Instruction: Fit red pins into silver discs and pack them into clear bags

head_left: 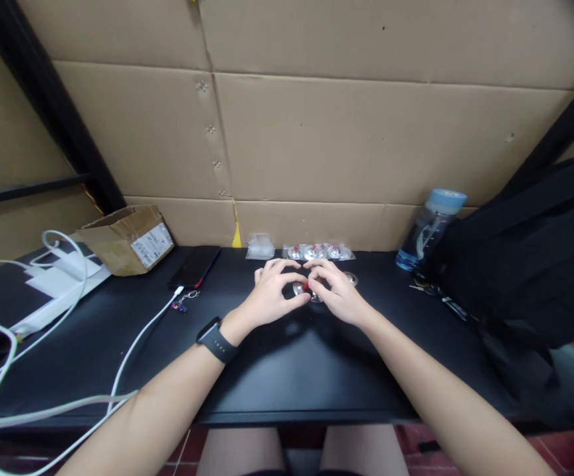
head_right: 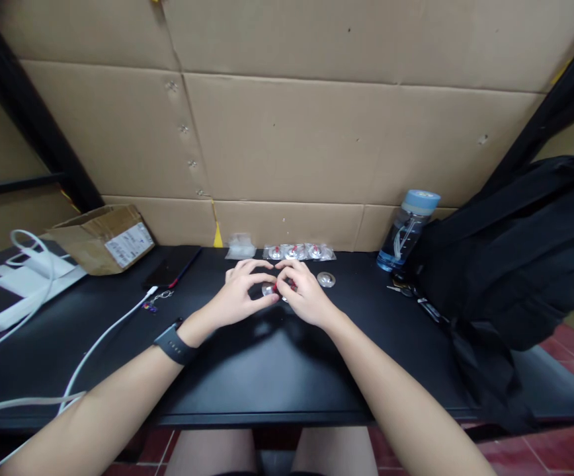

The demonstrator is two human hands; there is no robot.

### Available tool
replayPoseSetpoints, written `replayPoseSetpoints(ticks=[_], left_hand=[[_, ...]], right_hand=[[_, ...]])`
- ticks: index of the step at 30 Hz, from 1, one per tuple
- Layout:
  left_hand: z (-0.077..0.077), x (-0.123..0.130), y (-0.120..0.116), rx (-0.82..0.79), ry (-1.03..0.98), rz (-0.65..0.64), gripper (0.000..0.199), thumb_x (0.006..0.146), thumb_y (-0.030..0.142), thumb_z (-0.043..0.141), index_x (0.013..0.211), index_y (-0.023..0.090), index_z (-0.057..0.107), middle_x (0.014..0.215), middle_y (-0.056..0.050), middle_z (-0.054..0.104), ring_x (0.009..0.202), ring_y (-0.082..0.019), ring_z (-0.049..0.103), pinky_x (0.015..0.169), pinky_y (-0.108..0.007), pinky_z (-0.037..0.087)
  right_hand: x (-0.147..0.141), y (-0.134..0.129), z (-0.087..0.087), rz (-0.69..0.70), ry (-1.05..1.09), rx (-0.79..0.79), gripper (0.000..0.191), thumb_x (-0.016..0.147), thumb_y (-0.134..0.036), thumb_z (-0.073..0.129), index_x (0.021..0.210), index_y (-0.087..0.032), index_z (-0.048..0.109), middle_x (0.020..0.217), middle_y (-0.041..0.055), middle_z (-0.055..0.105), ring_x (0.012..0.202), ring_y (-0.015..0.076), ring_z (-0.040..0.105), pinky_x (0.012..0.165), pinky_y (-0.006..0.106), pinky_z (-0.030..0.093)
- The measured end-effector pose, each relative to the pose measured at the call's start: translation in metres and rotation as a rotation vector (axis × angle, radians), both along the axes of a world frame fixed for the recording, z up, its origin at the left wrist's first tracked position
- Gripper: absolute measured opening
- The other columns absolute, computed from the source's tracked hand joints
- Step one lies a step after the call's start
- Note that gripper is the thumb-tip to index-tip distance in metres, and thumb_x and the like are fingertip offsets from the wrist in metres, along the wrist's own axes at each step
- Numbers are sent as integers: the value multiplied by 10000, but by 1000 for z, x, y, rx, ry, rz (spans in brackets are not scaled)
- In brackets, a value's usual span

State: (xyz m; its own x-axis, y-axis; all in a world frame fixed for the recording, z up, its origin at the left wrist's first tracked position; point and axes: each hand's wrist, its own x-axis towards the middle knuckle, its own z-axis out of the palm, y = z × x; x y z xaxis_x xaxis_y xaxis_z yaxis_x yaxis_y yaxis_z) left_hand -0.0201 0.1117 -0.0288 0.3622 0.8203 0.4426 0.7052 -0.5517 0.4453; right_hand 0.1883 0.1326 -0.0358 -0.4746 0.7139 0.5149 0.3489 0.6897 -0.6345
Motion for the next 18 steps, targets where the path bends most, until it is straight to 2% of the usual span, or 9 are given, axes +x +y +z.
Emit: replayPoseSetpoints(ticks=[4,6,9,10,13,15,18], left_hand=[[-4,1,4,-15,10,56,196,856,434,757,1026,347,802,1267,-42,655,1266,-325,477,1034,-511,368],[-3,0,6,14,3,105,116,878,387,740,936,323,818,1175,-44,677,1210,-307,505,1002,-486,362],[-3,-3,8,57,32,145,119,911,359,707,899,310,814,1077,-42,693,1141,-284,531,947,-451,337],[-3,-5,9,59,44,144,127,924,362,692,921,307,805,1054,-39,701,1123,-275,541,932,-442,325],[-8,-6,11,28,71,148,151,975,341,617,948,269,747,992,-20,731,1067,-240,576,894,-422,292],[-12,-6,13,-1,84,167,145,995,318,577,957,249,699,984,-7,742,1064,-226,585,880,-414,278],[-15,-6,16,-44,94,188,129,1004,311,556,973,246,662,1014,1,750,1105,-226,581,893,-413,267]], right_hand=[[1,3,0,-9,-16,24,187,999,-264,522,832,-221,594,1232,84,624,1201,236,565,1051,409,432],[3,7,0,-14,-50,33,180,1008,-247,491,865,-224,597,1141,76,659,1069,212,615,946,363,480],[12,13,0,-92,-177,54,82,967,-218,539,957,-223,620,1003,55,678,915,194,630,834,324,492],[15,14,-1,-131,-244,55,86,940,-227,584,1012,-221,632,1008,56,679,927,201,631,834,324,489],[24,19,-3,-200,-474,3,265,891,-307,680,1142,-227,654,1080,68,683,993,230,641,835,328,473],[27,21,-6,-198,-570,-42,228,913,-334,662,1118,-236,674,1057,57,698,960,221,655,807,314,455],[26,24,-10,-191,-592,-54,96,934,-294,638,992,-232,683,967,33,710,909,195,655,776,288,422]])
